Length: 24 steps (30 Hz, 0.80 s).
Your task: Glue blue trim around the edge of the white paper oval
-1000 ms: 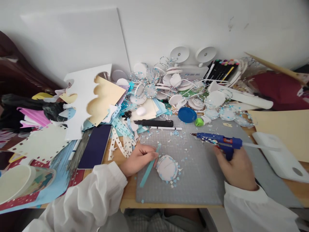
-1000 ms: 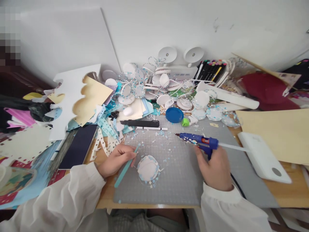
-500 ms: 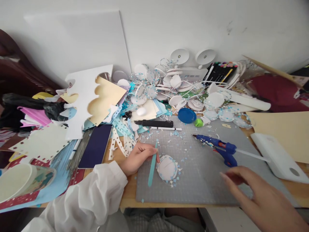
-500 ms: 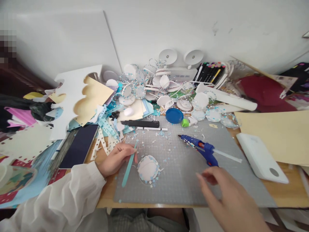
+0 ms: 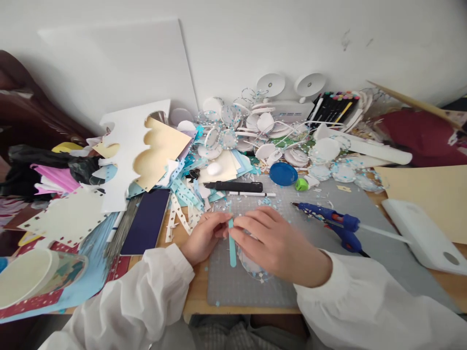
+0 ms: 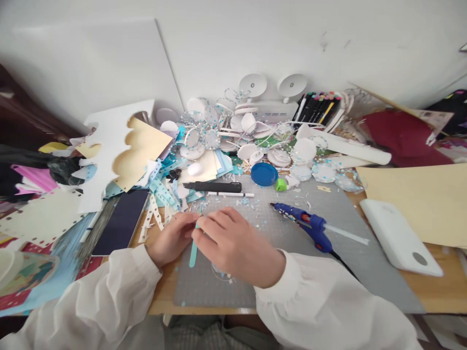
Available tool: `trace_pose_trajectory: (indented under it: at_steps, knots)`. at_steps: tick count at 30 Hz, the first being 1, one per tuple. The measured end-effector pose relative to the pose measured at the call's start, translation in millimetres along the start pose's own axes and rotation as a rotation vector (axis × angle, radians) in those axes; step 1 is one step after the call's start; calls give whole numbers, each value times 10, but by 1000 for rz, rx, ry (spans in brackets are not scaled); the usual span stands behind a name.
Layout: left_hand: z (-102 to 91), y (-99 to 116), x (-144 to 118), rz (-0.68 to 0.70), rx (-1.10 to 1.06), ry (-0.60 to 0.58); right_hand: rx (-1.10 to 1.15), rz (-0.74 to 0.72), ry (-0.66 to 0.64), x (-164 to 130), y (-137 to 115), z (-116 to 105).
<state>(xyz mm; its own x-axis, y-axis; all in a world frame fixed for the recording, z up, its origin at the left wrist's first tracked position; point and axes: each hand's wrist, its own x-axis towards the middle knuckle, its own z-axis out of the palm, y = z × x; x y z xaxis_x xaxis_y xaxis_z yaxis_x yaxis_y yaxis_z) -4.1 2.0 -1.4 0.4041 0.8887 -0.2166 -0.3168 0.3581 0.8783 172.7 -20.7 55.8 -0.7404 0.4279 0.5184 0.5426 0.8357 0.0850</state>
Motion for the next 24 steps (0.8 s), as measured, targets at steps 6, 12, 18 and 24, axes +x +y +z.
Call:
trace_pose_trajectory:
  at_steps: [6,12,18,24]
  knots:
    - [3,12,-23,46,101,-52,-50,-146,164,45,33,157]
    - [18,100,-89,205,500,-88,302,213,389,-174,213,182]
    - [22,64,-94,435,929,-278,675,702,593,-355,263,302]
    - [25,40,-68,529,1177,-414,872,747,519,-389,195,386]
